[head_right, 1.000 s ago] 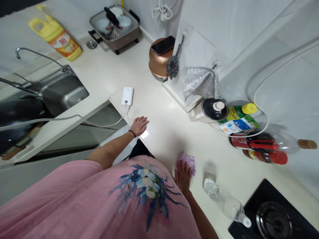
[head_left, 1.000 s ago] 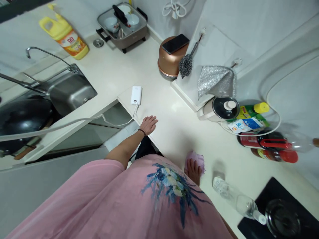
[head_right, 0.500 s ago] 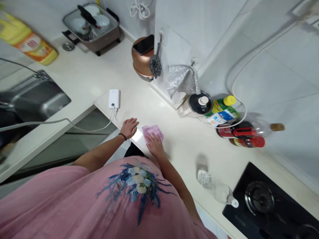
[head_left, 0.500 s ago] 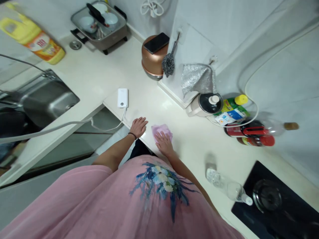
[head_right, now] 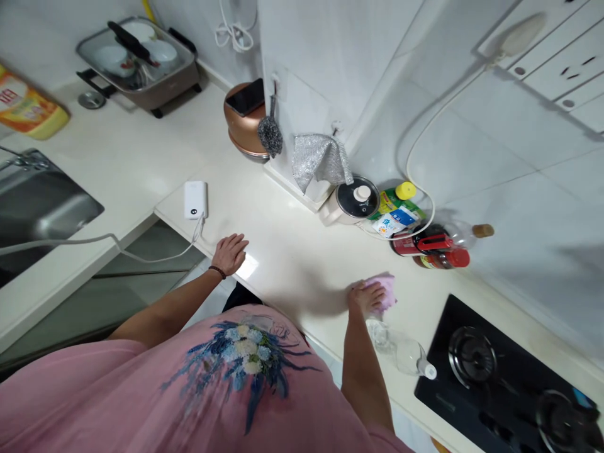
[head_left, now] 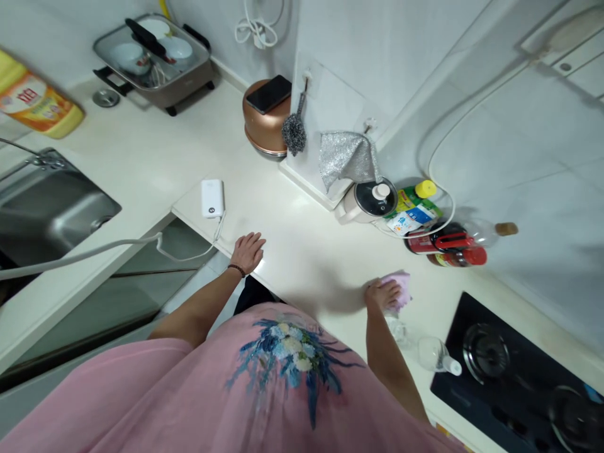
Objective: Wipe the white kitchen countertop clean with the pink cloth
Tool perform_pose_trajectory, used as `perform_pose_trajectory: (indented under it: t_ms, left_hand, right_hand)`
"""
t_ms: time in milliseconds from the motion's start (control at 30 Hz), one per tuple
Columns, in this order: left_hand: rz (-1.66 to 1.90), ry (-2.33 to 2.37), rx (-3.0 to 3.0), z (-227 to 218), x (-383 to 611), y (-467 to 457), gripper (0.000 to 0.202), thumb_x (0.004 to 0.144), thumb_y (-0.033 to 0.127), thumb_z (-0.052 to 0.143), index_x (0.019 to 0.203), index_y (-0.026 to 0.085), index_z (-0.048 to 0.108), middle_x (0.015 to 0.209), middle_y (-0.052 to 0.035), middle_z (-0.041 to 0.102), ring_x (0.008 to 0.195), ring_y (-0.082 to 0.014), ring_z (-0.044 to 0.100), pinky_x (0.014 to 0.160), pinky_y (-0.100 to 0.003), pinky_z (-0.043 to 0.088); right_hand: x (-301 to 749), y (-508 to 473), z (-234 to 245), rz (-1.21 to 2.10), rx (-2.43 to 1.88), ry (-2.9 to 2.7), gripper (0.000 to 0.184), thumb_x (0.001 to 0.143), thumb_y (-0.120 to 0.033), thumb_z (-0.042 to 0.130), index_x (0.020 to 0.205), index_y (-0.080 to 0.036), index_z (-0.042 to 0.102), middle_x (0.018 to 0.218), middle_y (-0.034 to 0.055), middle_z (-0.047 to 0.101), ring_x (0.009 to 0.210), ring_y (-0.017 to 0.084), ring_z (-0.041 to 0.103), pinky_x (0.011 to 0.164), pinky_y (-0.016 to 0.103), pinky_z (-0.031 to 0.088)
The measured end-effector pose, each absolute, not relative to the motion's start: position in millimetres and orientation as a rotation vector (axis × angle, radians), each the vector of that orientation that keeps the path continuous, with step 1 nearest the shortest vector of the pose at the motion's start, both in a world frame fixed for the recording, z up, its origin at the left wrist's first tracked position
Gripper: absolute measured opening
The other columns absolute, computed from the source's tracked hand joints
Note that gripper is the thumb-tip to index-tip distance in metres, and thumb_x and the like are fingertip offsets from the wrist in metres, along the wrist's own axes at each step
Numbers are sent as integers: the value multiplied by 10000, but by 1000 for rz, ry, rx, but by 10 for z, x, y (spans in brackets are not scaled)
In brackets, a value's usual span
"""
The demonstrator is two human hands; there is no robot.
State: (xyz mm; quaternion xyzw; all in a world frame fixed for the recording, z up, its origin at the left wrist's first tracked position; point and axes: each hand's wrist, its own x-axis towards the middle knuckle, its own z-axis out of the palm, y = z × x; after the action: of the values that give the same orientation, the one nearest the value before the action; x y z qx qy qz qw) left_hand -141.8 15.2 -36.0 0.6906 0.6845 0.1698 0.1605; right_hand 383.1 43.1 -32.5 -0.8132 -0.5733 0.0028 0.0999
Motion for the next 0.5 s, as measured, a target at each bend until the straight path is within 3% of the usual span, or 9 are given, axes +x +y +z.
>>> perform_pose_trajectory:
  t_ms: [67, 167, 367, 500]
  left_hand:
    - [493, 1961, 1968, -365, -1418, 151, 503, 1021, 368, 461, 1463, 270, 681, 1642, -101, 576, 1591, -323, 418, 1316, -571, 252]
    - [495, 1967, 1973, -356, -1414, 153, 493, 1024, 379, 451, 1443, 274, 688, 1633, -99, 586, 1582, -322, 431, 1310, -571, 261]
    - [494, 1987, 1992, -323, -1413, 159, 479, 1019, 389, 455, 1417, 285, 701, 1610, -95, 607, 1552, -323, 461, 1291, -558, 286]
    - [481, 1968, 2016, -341, -1429, 159, 510, 1009, 373, 468, 1458, 273, 688, 1622, -108, 593, 1551, -336, 449, 1281, -564, 279]
  right_hand:
    - [3566, 594, -420, 34, -2436, -1617, 828, 1083, -462, 66, 1705, 50, 258, 1715, 412, 309, 1646, 437, 229, 1199, 758, 298]
    - [3055, 904, -529, 162, -2327, -1813, 757, 1097, -481, 209, 1712, -61, 340, 1741, 292, 379, 1644, 384, 279, 1272, 664, 283]
    - [2481, 1280, -440, 378, -1789, -2559, 731, 1052, -501, 446, 1727, -232, 362, 1809, 148, 322, 1674, 336, 252, 1342, 568, 201]
    - [2953, 1387, -324, 383, -1868, -2485, 671, 1076, -469, 380, 1705, -237, 412, 1800, 130, 350, 1677, 314, 258, 1342, 557, 212]
